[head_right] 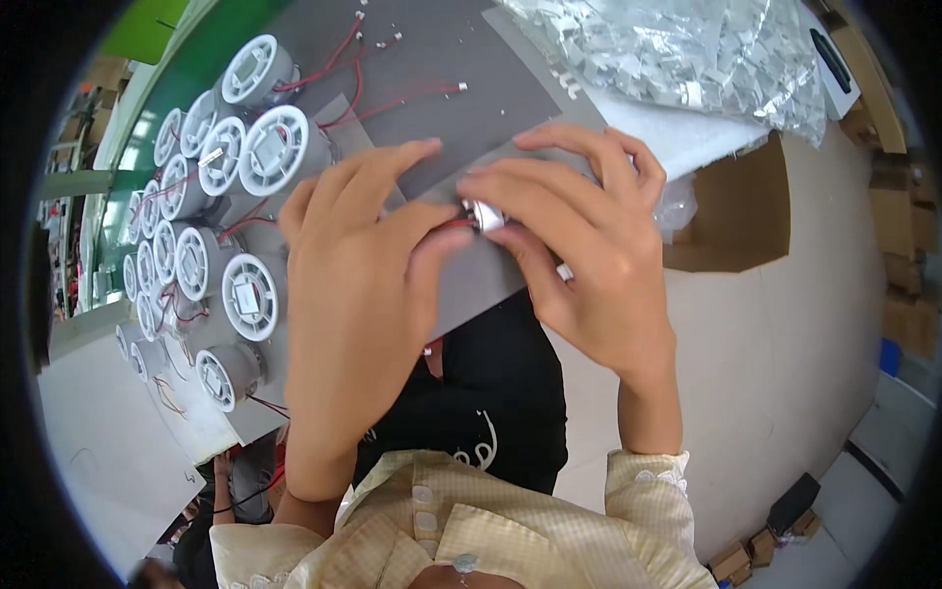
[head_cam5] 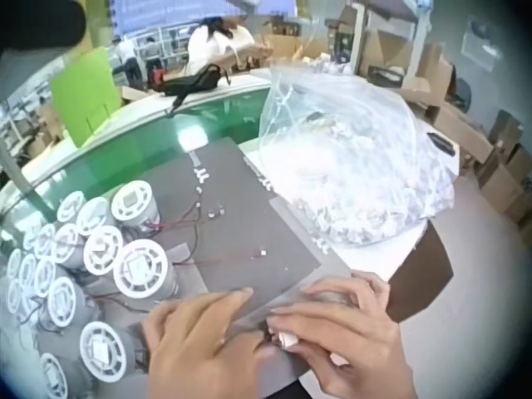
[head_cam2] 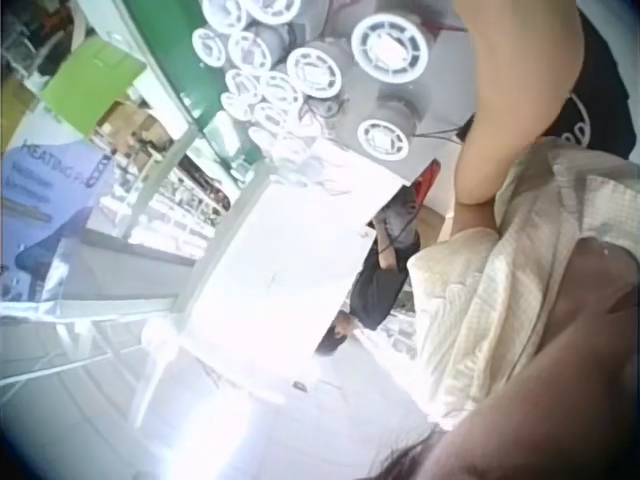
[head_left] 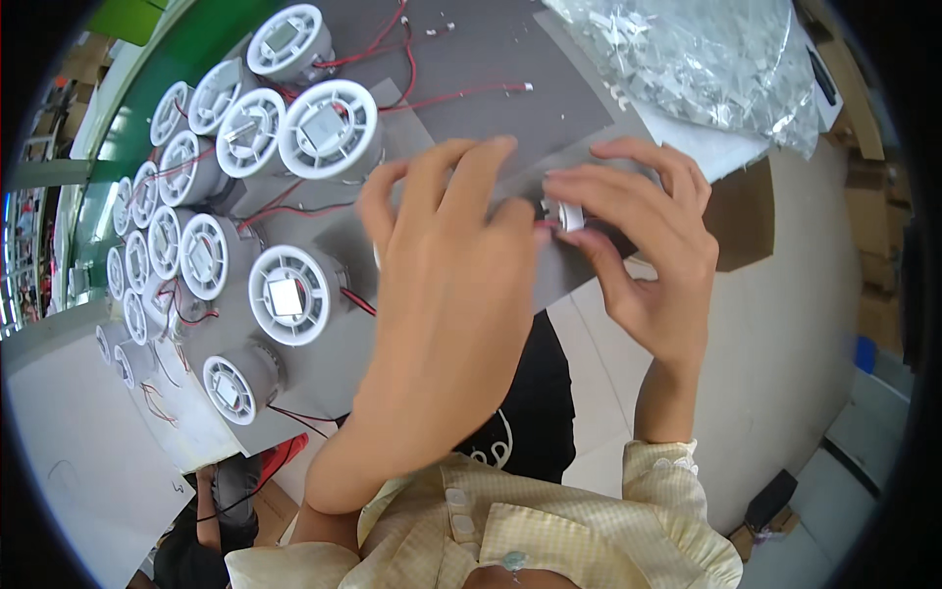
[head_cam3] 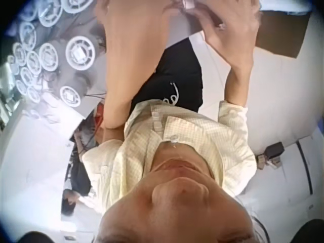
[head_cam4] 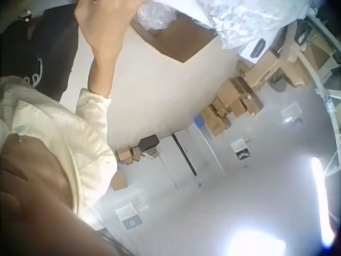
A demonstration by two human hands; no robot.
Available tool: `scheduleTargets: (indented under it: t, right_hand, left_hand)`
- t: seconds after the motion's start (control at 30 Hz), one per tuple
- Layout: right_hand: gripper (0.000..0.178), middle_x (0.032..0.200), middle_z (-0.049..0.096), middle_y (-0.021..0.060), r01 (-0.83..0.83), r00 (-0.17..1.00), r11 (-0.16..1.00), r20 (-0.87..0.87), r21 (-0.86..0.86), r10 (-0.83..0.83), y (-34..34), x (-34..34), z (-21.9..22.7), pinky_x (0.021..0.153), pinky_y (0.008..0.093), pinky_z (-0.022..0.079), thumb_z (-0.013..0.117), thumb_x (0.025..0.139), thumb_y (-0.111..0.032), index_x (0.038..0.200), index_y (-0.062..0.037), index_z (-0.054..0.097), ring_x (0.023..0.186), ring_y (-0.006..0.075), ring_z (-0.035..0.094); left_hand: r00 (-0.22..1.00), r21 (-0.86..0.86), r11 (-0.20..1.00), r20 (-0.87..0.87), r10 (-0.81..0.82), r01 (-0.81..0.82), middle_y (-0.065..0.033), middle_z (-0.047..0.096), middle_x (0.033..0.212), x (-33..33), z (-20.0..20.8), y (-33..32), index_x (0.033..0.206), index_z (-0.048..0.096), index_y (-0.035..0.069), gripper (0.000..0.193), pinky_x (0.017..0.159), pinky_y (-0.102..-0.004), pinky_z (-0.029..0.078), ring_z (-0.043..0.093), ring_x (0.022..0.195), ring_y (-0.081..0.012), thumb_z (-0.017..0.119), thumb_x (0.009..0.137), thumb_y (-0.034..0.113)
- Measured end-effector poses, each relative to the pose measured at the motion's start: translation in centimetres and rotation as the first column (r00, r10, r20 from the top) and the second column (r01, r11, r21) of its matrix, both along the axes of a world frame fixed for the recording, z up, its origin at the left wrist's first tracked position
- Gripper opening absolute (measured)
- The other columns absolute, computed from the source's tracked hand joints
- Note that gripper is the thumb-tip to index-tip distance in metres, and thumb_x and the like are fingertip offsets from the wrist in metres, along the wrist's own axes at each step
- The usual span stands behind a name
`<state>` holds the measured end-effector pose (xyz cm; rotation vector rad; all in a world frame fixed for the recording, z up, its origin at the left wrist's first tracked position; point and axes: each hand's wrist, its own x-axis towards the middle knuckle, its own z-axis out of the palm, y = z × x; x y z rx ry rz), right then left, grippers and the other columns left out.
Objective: Assembling small electronic fan units by attaching plastic wire connectors to the cabling.
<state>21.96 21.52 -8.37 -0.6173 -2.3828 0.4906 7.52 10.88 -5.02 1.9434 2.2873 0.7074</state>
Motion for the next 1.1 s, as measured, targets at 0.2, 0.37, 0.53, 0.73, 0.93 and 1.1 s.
scheduleTargets:
  t: [0.2,0.37,0.53,0.73,0.93,1.1]
  right_hand:
    - [0.033,0.095,0.072,-0.0019,0.010,0.995,0.999,0.095,0.052,-0.015,-0.4,-0.3,0.8,0.107,0.0459,0.031,0.079,0.066,-0.009,0.098,-0.0154,0.077,0.107,0.0242,0.062]
    - [0.031,0.090,0.071,-0.0030,-0.056,0.994,0.992,0.098,0.114,0.045,-0.2,-0.8,1.1,0.108,0.0477,0.029,0.081,0.066,-0.014,0.096,-0.0157,0.077,0.104,0.0232,0.062]
    - [0.032,0.087,0.070,0.0022,-0.165,0.986,0.985,0.023,-0.046,0.166,0.5,-0.7,1.2,0.099,0.0467,0.039,0.081,0.065,-0.015,0.096,-0.0107,0.077,0.095,0.0261,0.064]
    - [0.037,0.088,0.069,0.0121,-0.295,0.924,0.956,-0.254,0.004,0.286,0.7,-1.3,-1.1,0.069,0.0351,0.051,0.084,0.062,-0.008,0.096,0.0014,0.075,0.079,0.0274,0.065]
    - [0.035,0.090,0.070,0.0124,-0.273,0.932,0.903,-0.325,-0.331,0.162,-0.5,-1.1,-0.4,0.062,0.0293,0.056,0.082,0.068,0.000,0.102,0.0004,0.075,0.073,0.0219,0.067]
    - [0.034,0.093,0.072,0.0136,-0.281,0.943,0.855,-0.292,-0.437,0.160,-0.2,-0.9,-0.3,0.063,0.0293,0.056,0.081,0.068,0.003,0.101,0.0020,0.073,0.076,0.0223,0.067]
  left_hand:
    - [0.952,-0.221,0.950,0.163,0.258,-0.219,-0.0127,0.066,0.112,-0.6,2.2,-1.2,0.114,0.064,0.006,0.055,0.082,-0.0406,0.052,0.065,0.097,-0.0329,0.085,0.064,0.008]
    - [0.947,-0.050,0.995,0.304,0.098,-0.087,-0.0115,0.067,0.106,-1.4,0.7,-1.4,0.117,0.062,0.006,0.063,0.074,-0.0353,0.053,0.066,0.088,-0.0322,0.087,0.059,0.004]
    - [0.888,-0.062,0.994,0.446,0.111,-0.093,-0.0093,0.068,0.108,-2.0,0.2,-1.7,0.118,0.062,0.005,0.062,0.075,-0.0317,0.057,0.068,0.090,-0.0226,0.088,0.062,0.004]
    - [0.812,-0.093,0.984,0.555,0.178,-0.152,-0.0077,0.068,0.111,-2.0,-0.1,-2.0,0.120,0.062,0.002,0.061,0.078,-0.0302,0.060,0.067,0.095,-0.0155,0.088,0.065,0.005]
    - [0.715,-0.117,0.988,0.682,0.155,-0.103,-0.0079,0.066,0.107,-2.1,-0.3,-2.1,0.121,0.061,0.001,0.061,0.076,-0.0299,0.061,0.068,0.091,-0.0153,0.087,0.066,0.003]
    - [0.688,-0.121,0.987,0.708,0.160,-0.105,-0.0075,0.065,0.109,-2.0,-0.4,-2.4,0.120,0.060,0.001,0.060,0.076,-0.0306,0.061,0.068,0.095,-0.0161,0.089,0.067,0.007]
